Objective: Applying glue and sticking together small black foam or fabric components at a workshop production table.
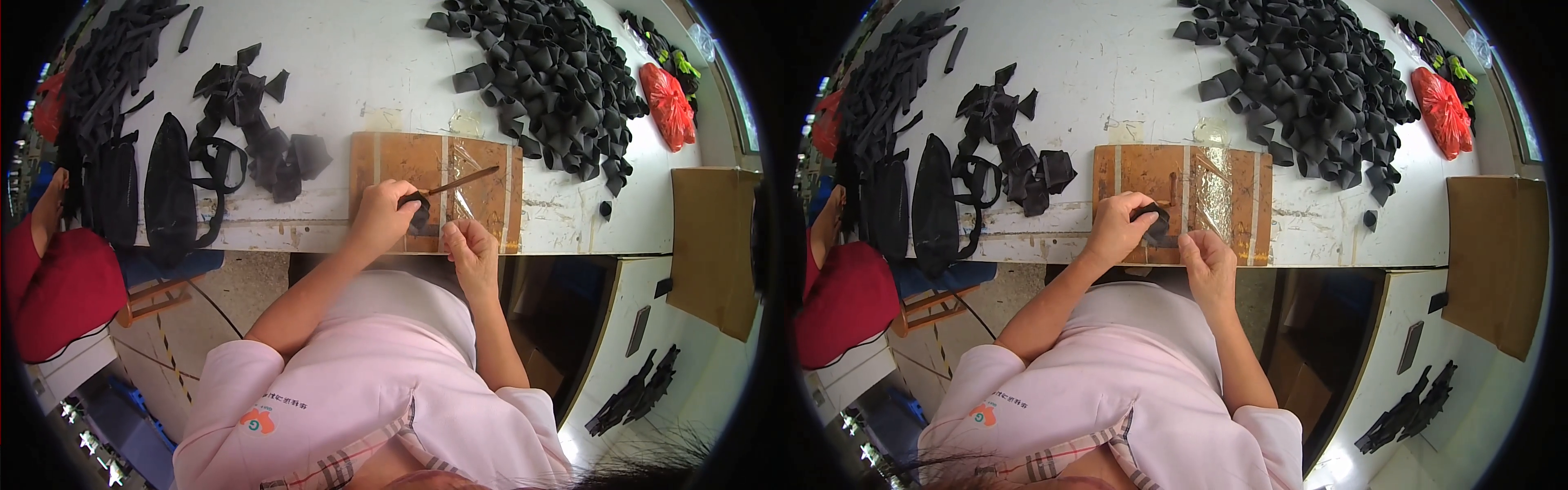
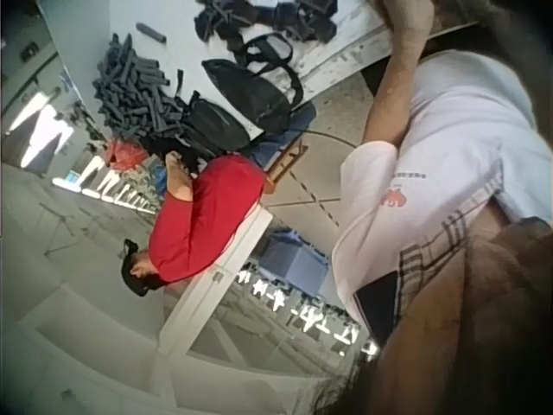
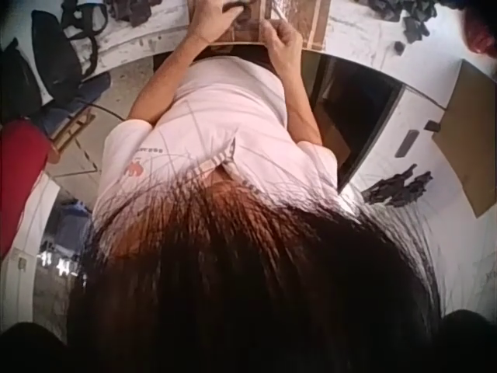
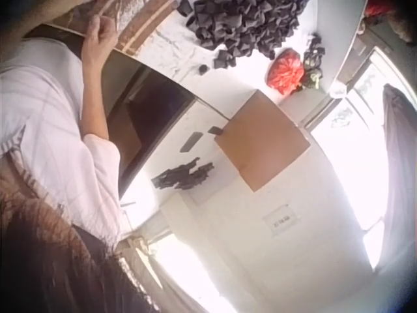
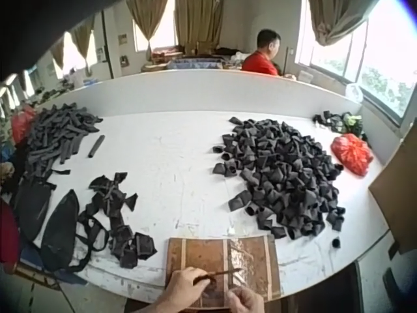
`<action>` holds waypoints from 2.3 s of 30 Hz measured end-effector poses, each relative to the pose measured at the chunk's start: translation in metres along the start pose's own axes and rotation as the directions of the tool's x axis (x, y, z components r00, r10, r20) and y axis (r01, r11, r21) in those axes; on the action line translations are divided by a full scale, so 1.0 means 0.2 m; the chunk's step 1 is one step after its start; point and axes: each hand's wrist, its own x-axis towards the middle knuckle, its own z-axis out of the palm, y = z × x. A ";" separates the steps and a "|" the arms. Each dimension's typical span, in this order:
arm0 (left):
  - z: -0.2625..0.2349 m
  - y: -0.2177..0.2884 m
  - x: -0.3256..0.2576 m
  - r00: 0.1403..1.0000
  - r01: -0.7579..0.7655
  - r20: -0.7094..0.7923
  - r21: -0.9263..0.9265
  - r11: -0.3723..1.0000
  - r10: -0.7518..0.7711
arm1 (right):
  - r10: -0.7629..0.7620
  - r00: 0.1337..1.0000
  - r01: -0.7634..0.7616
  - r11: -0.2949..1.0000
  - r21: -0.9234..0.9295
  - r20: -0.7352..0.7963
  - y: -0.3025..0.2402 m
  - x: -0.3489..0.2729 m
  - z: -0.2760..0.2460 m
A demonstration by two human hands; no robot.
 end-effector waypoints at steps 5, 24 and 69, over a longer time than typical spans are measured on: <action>-0.19 0.16 0.03 0.823 0.489 0.563 -0.628 0.605 -0.082 | -0.016 0.957 -0.075 0.952 0.297 0.290 -0.13 0.01 0.04; -0.17 0.23 -0.09 0.804 0.588 0.565 -0.803 0.102 -0.185 | 0.078 0.858 -0.473 0.505 0.722 0.508 -0.16 0.02 0.00; -0.40 0.53 0.14 0.862 0.458 0.496 -0.852 -0.253 -0.108 | -0.205 0.878 -0.044 0.865 0.500 0.432 -0.61 0.20 -0.10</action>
